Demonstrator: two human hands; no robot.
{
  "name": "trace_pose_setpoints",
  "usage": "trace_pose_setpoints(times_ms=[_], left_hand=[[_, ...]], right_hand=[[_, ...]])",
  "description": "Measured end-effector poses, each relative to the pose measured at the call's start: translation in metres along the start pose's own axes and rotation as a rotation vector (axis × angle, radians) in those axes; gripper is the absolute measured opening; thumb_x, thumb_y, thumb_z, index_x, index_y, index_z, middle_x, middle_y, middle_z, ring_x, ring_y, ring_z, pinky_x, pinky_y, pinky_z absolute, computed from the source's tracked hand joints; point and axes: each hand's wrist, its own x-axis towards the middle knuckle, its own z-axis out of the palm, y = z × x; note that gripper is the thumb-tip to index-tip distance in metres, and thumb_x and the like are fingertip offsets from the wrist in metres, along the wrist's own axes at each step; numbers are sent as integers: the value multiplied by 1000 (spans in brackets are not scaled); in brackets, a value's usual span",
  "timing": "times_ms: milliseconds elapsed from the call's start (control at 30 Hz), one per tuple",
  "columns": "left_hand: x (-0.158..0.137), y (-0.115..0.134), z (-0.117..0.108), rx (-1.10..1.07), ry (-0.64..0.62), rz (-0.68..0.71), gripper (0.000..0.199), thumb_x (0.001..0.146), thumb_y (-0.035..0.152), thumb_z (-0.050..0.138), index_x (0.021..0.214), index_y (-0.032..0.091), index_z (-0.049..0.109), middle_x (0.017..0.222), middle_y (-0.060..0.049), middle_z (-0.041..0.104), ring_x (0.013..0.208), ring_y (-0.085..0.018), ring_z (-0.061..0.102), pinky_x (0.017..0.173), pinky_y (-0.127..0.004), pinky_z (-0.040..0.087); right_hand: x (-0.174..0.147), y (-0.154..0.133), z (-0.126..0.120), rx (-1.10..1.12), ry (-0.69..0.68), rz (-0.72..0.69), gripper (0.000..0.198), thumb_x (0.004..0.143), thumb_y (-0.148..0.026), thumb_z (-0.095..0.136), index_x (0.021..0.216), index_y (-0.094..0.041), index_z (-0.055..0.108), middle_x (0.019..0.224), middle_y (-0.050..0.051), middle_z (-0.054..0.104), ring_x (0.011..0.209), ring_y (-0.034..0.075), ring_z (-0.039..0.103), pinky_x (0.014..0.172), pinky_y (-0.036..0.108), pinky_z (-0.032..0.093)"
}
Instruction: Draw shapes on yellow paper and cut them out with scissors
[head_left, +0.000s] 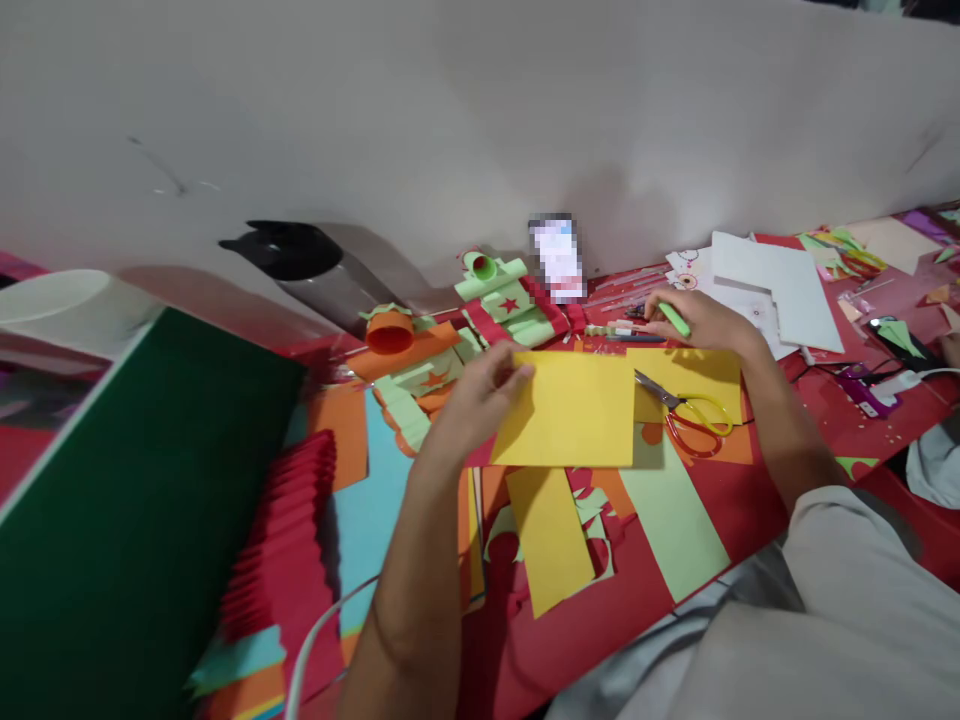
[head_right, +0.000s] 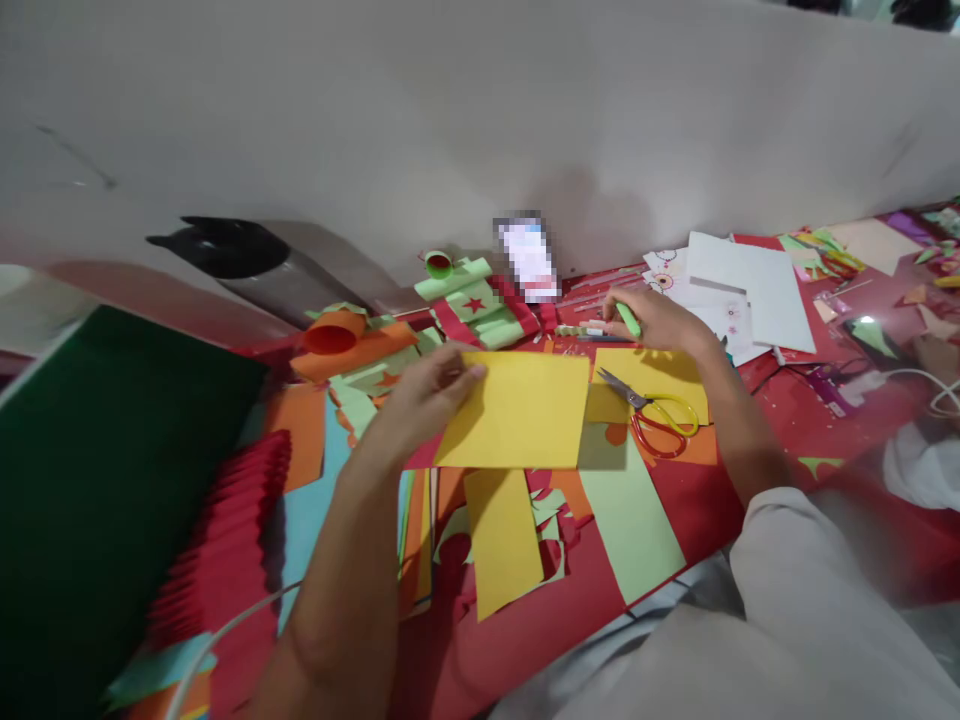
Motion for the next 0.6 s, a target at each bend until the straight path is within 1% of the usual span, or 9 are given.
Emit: trace_pose_setpoints(times_ms=[67,100,167,233,333,433,467,533,600], left_hand=[[-2,1,11,137,-198,4,21,90,44,62,89,24,57,73,2,58,64,-18,54,60,-27,41],[-3,1,16,211,-237,4,19,90,43,60,91,24,58,76,0,62,67,-19,57,61,-28,41],[-7,-1,26,383,-260,-25,18,91,40,58,100,25,62,81,-2,69,71,-22,63,63,-29,41],[-13,-5,33,445,-248,-52,20,91,33,59,109,26,65,89,-4,75,76,-24,69,65,-31,43],[-29,-13,37,420,-202,-66,35,91,26,58,126,26,63,114,-9,78,87,-25,74,71,-32,49],[-48,-23,39,336,-137,-42,42,94,30,56,136,24,59,131,-13,72,98,-26,75,80,-37,56],[-53,-26,39,320,-119,-42,45,94,32,56,137,23,58,134,-15,71,96,-25,75,82,-38,58],[-61,-32,41,243,-52,-39,44,90,33,60,133,21,61,133,-16,71,89,-24,75,82,-39,60],[-66,-36,44,228,-56,-23,40,92,31,59,131,22,62,129,-15,74,87,-23,75,83,-39,61]], right_hand=[[-6,-1,-11,-145,-33,21,8,96,-32,68,99,-26,63,93,2,71,79,20,59,74,32,41],[-10,-2,-15,-196,-39,33,7,96,-30,67,100,-25,64,94,2,72,79,20,59,74,32,39],[-17,-4,-22,-267,-61,47,9,97,-31,66,105,-25,65,95,2,73,78,20,60,73,31,37],[-24,-6,-19,-306,-116,39,13,98,-31,65,110,-25,65,98,3,74,80,21,61,72,30,36],[-38,-5,5,-319,-177,40,20,99,-23,61,119,-25,65,107,7,76,86,24,65,71,30,36],[-56,-1,46,-361,-154,46,22,98,-22,62,120,-23,63,115,11,75,100,29,68,73,32,38],[-61,1,59,-389,-126,64,22,100,-25,62,121,-22,61,114,12,75,100,29,68,73,32,38],[-69,5,82,-447,-131,110,27,98,-30,67,121,-21,59,113,13,73,99,30,68,71,33,38],[-72,10,96,-498,-119,123,26,99,-26,65,123,-19,58,115,16,71,103,31,67,73,33,39]])
